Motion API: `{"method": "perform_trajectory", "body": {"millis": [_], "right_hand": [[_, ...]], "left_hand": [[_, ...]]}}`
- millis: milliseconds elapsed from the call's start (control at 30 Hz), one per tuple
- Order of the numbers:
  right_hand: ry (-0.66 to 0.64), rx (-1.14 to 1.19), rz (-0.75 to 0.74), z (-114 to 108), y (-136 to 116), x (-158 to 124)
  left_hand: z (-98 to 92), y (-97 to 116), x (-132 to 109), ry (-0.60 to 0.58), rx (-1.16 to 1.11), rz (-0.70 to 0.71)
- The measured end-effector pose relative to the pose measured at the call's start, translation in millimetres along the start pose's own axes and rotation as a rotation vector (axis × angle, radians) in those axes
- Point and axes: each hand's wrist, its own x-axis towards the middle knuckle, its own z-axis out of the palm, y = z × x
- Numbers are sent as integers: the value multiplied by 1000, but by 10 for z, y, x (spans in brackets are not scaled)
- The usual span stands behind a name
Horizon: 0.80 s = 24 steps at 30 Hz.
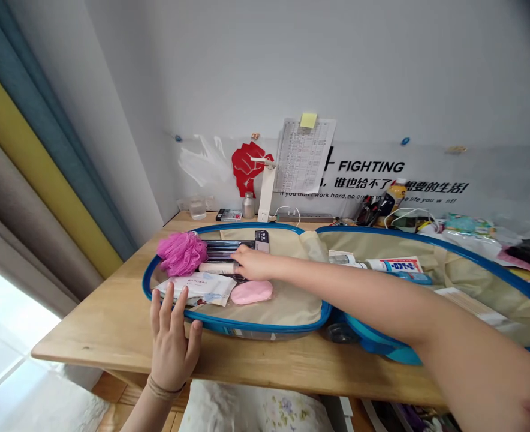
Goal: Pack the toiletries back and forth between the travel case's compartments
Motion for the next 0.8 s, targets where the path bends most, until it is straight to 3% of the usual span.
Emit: {"method": "perform_trajectory", "body": {"millis": [167, 267, 333, 467, 600, 800], "right_hand": [[67, 14, 24, -650, 577, -488], [92, -9, 187, -938, 1034, -988], [-5, -7, 353, -996, 1287, -1340], [-225, 49, 544, -838, 1542, -1917], [-237, 63, 568, -558, 1559, -2225], [-206, 28, 611, -353, 1577, -2346]], "left_hand": [[-3, -13, -14, -7, -3, -7], [-2, -20, -18, -10, -9, -2], [-3, -22, -17, -7, -14, 3], [-6, -23, -12, -6, -12, 9], [-5, -32, -4, -5, -5, 13], [-9, -17, 6, 1, 1, 18]]}}
